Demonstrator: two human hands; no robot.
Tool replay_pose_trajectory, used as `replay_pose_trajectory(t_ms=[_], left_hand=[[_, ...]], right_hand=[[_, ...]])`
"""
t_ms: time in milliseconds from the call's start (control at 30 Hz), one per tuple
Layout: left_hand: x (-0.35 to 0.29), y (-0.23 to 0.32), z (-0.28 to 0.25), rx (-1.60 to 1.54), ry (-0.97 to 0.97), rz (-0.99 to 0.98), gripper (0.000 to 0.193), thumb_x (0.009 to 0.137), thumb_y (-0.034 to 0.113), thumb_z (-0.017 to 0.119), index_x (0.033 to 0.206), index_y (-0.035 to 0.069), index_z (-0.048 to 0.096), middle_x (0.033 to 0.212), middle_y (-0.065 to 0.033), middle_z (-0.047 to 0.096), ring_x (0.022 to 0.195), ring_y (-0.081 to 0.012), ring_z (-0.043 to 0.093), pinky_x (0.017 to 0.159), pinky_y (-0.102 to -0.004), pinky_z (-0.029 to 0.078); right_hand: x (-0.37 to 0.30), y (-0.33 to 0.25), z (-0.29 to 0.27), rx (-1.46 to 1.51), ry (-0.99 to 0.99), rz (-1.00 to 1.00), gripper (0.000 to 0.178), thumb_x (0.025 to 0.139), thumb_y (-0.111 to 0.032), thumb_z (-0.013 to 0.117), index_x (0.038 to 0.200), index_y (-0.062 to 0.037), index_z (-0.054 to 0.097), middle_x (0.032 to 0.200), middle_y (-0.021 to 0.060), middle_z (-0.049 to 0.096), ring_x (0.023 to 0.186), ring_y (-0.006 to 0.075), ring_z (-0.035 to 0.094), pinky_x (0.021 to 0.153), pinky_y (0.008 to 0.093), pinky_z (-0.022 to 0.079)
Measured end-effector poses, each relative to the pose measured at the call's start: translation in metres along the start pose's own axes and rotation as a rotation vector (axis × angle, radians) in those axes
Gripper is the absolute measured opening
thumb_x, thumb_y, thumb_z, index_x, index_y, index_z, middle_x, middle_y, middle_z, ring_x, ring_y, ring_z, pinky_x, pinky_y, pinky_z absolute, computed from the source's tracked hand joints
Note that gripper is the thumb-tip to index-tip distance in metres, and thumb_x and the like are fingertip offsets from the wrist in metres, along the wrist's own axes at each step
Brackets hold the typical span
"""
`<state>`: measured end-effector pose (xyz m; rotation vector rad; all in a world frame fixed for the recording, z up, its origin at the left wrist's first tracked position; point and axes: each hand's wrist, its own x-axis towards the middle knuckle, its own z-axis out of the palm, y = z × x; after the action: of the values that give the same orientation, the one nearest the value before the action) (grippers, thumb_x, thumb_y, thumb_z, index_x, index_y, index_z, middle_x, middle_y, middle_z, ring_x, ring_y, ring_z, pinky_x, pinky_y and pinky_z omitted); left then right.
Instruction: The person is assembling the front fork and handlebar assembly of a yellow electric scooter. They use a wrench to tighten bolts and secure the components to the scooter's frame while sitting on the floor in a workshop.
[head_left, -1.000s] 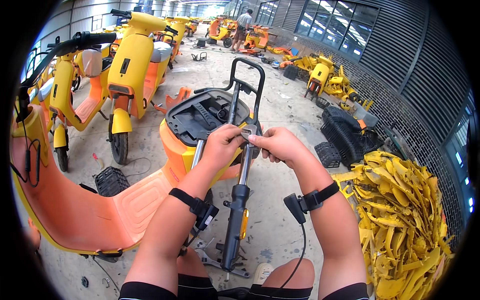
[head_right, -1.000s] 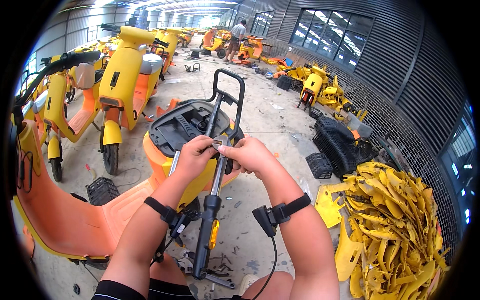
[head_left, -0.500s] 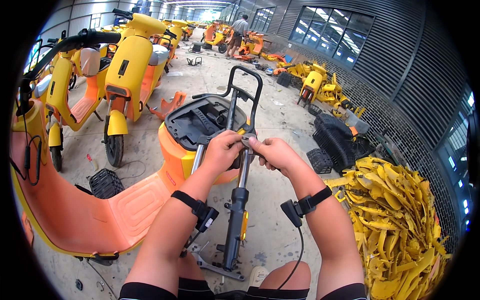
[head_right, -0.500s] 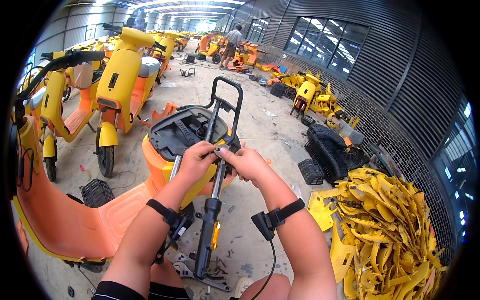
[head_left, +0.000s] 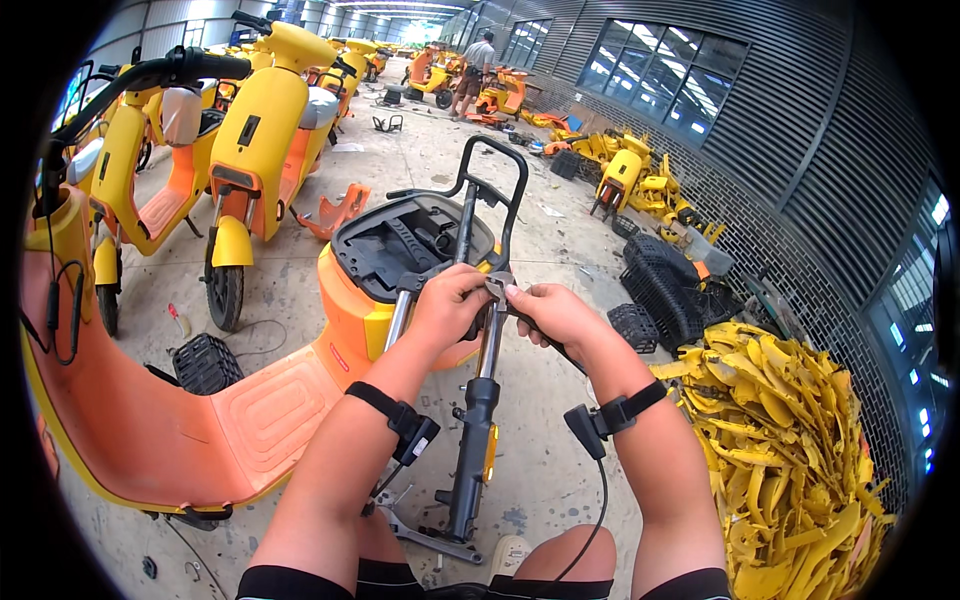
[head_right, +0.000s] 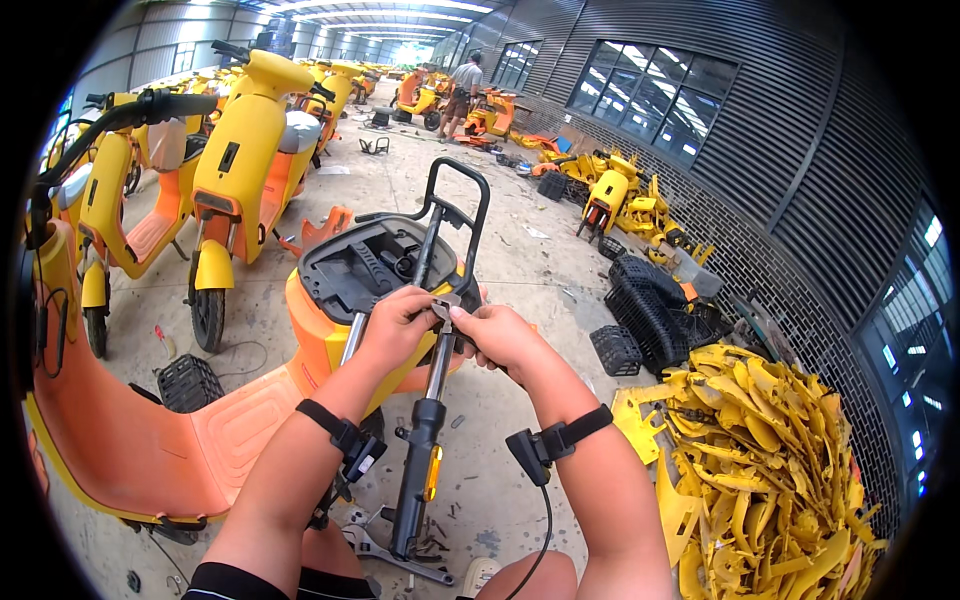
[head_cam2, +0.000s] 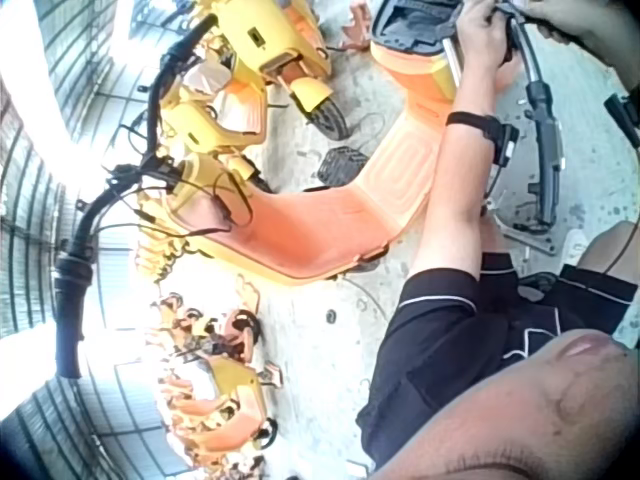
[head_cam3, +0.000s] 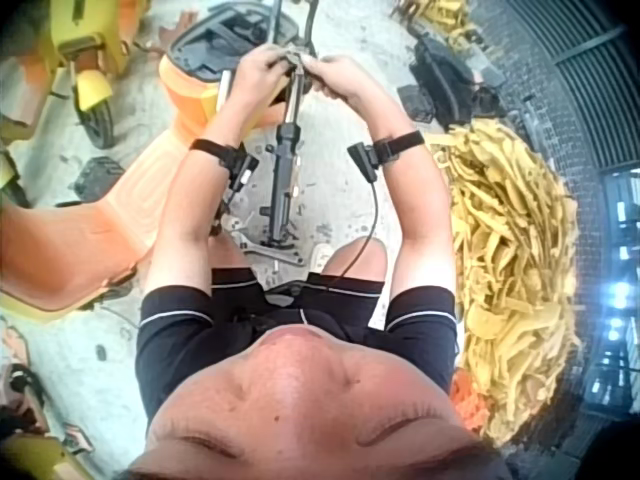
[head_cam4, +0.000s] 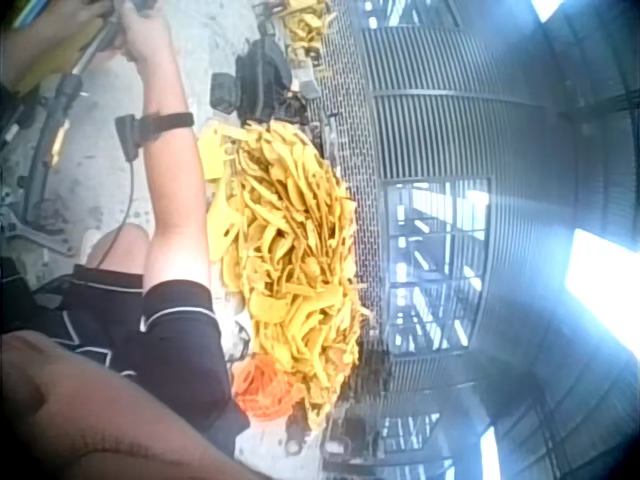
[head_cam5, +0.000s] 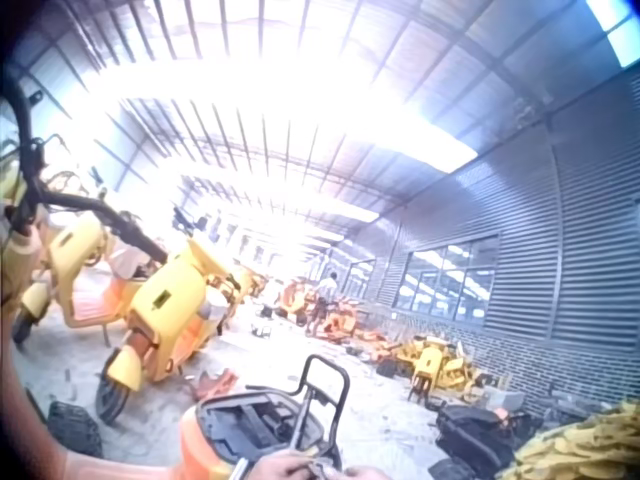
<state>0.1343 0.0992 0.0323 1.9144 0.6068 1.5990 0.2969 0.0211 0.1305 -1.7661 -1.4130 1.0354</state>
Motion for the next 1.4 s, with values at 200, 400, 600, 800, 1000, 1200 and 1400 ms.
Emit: replay_pose_trajectory(t_ms=[200,400,600,800,1000,1200,1400], left_hand=[[0.000,0.000,-0.001,0.000,0.000,-0.019,0.018,0.084,-0.003,0.069,0.102,-0.003,0.070,0.094,-0.0094,0.067,0.085,-0.0205,0.066,0.076,-0.0295,0.053],[0.000,-0.006,0.000,-0.010,0.012,0.006,0.019,0.083,-0.004,0.069,0.102,-0.003,0.070,0.094,-0.0100,0.067,0.085,-0.0207,0.066,0.075,-0.0295,0.053],[0.000,-0.001,0.000,0.015,0.018,0.015,0.018,0.082,-0.005,0.068,0.100,-0.003,0.069,0.094,-0.0108,0.067,0.085,-0.0224,0.066,0.076,-0.0305,0.053],[-0.001,-0.004,-0.003,-0.002,0.011,0.009,0.018,0.082,-0.007,0.066,0.099,-0.004,0.068,0.094,-0.0114,0.066,0.086,-0.0240,0.066,0.076,-0.0310,0.052],[0.000,-0.006,-0.003,-0.013,0.028,0.001,0.015,0.082,-0.001,0.067,0.097,-0.003,0.069,0.095,-0.0119,0.068,0.087,-0.0275,0.067,0.077,-0.0330,0.053],[0.001,-0.003,0.003,-0.014,0.016,-0.005,0.014,0.084,-0.002,0.067,0.098,-0.004,0.069,0.094,-0.0113,0.067,0.085,-0.0247,0.066,0.076,-0.0312,0.052],[0.002,-0.008,-0.005,0.090,0.022,0.022,0.015,0.083,-0.004,0.066,0.097,-0.003,0.069,0.094,-0.0109,0.068,0.088,-0.0252,0.065,0.078,-0.0323,0.051]], right_hand=[[0.000,-0.003,-0.004,-0.036,-0.039,0.033,0.042,0.094,-0.040,0.069,0.090,0.0014,0.063,0.066,0.0055,0.060,0.049,0.0114,0.050,0.046,0.0269,0.040],[-0.001,-0.002,-0.002,-0.028,-0.021,0.034,0.043,0.093,-0.040,0.071,0.086,0.0021,0.064,0.063,0.0058,0.060,0.047,0.0120,0.050,0.043,0.0275,0.039],[-0.011,-0.001,0.005,0.003,-0.024,0.034,0.040,0.093,-0.037,0.070,0.092,0.0020,0.063,0.072,0.0062,0.062,0.056,0.0114,0.054,0.049,0.0277,0.042],[-0.033,-0.004,0.001,0.091,-0.130,0.005,0.037,0.097,-0.031,0.063,0.105,0.0045,0.061,0.083,0.0096,0.067,0.062,0.0136,0.060,0.055,0.0277,0.049],[-0.056,0.012,-0.032,0.114,-0.370,0.144,0.030,0.101,-0.026,0.054,0.114,0.0012,0.058,0.094,0.0161,0.070,0.068,0.0179,0.068,0.057,0.0303,0.055],[-0.060,0.039,-0.033,0.348,-0.388,0.086,0.024,0.101,-0.021,0.051,0.110,-0.0002,0.059,0.090,0.0165,0.071,0.059,0.0188,0.066,0.051,0.0287,0.050],[-0.066,0.035,-0.009,0.477,-0.296,0.106,0.028,0.104,-0.028,0.050,0.103,-0.0008,0.058,0.061,-0.0019,0.044,0.041,0.0057,0.033,0.038,0.0220,0.026]])
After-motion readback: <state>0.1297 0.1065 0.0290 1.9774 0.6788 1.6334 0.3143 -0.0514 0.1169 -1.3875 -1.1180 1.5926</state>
